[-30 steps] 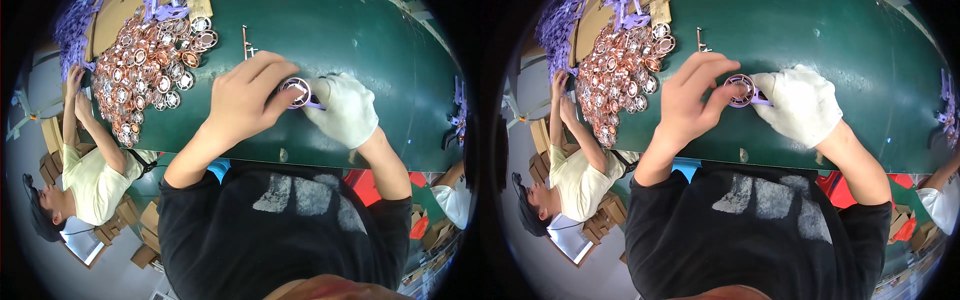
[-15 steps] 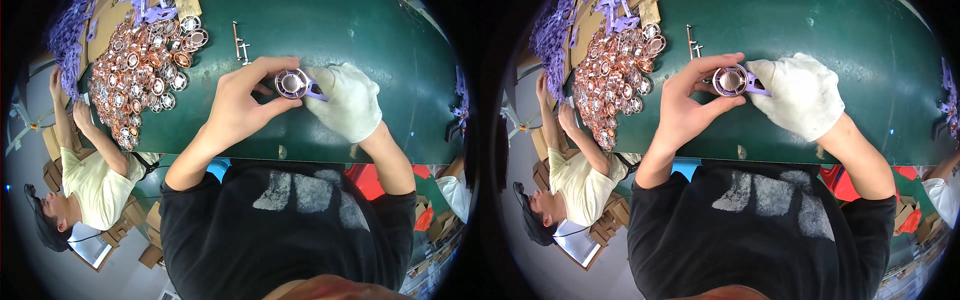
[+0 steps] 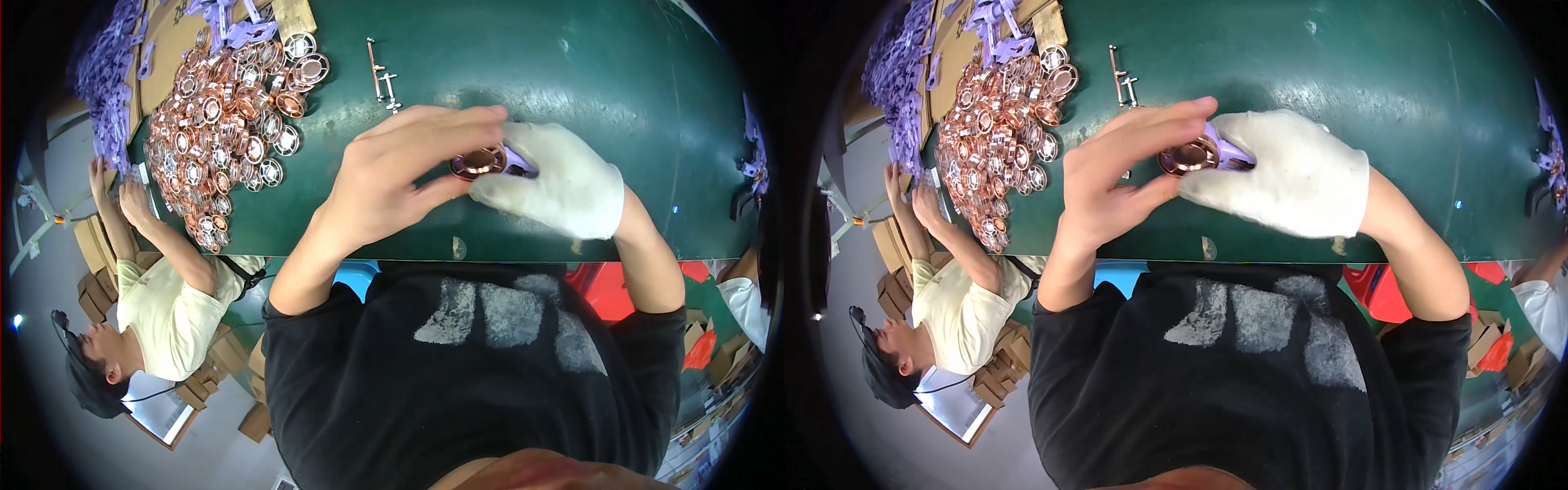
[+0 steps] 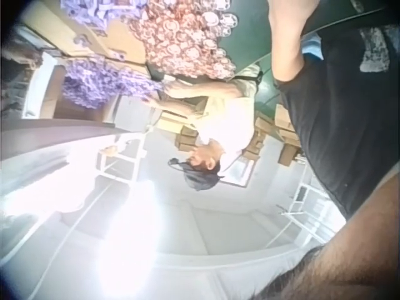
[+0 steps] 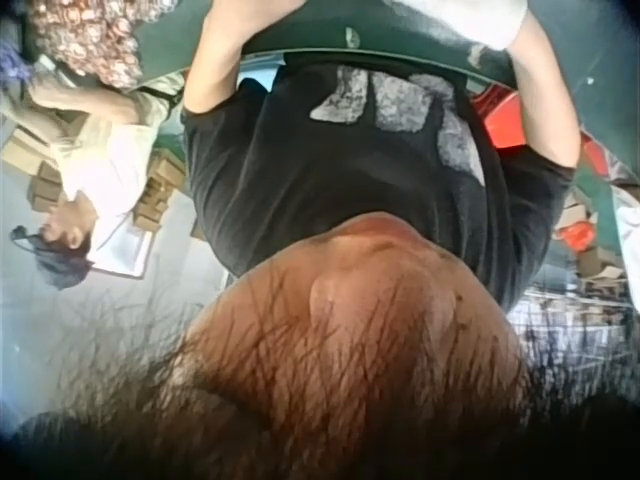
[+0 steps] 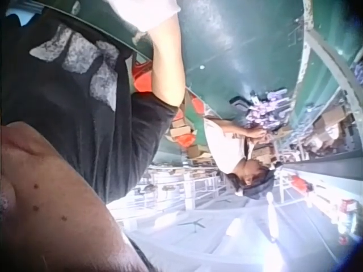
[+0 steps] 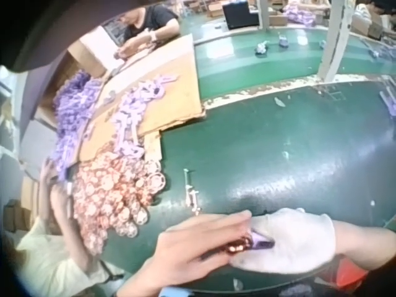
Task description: The person assembles small electronic components by hand, fitting metal parts into plastic housings.
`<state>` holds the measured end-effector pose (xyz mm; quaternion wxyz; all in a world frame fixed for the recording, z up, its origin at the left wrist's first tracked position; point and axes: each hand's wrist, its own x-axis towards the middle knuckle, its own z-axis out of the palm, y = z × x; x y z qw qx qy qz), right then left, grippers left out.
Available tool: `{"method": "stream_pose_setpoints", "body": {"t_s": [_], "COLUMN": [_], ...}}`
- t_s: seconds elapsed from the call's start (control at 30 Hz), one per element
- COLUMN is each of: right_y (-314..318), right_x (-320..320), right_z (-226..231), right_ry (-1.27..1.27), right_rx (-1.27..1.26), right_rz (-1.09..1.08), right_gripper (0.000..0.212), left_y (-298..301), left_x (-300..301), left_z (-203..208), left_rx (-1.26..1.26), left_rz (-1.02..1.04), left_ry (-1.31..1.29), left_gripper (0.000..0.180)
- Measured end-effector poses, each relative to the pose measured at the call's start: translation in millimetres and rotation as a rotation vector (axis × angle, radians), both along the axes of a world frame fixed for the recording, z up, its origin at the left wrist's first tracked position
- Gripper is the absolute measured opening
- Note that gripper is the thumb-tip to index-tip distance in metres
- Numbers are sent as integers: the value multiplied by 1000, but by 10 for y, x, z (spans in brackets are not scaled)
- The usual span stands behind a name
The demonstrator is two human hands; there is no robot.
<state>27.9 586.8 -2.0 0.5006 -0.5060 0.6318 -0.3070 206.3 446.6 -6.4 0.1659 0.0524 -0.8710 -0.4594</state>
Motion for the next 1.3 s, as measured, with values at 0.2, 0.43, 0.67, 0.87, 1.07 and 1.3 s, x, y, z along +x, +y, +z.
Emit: {"method": "stream_pose_setpoints", "body": {"t_s": [0.2,0.43,0.67,0.87,1.07,1.3], "right_y": [11,45,-32,-94,-81,-104], "right_x": [88,170,108,-143,-143,-80], "right_z": [-96,-286,-225,-473,-495,-451], "right_ry": [-107,318,390,143,276,272], "right_rx": [5,-372,-174,-429,-427,-400], "right_rz": [-189,-331,-369,-786,-700,-633], "right_gripper": [36,30,32,62,48,42], "left_y": [-10,-24,-274,-1545,-2031,-2062], "left_x": [-104,-216,-584,-1591,-1642,-671], "left_z": [-33,-129,92,-92,211,210], "left_rx": [157,588,501,577,-184,-888], "left_rz": [-29,-76,29,164,581,1040], "left_ry": [48,-24,-275,25,-96,-536], "left_gripper": [44,29,22,21,44,50]}}
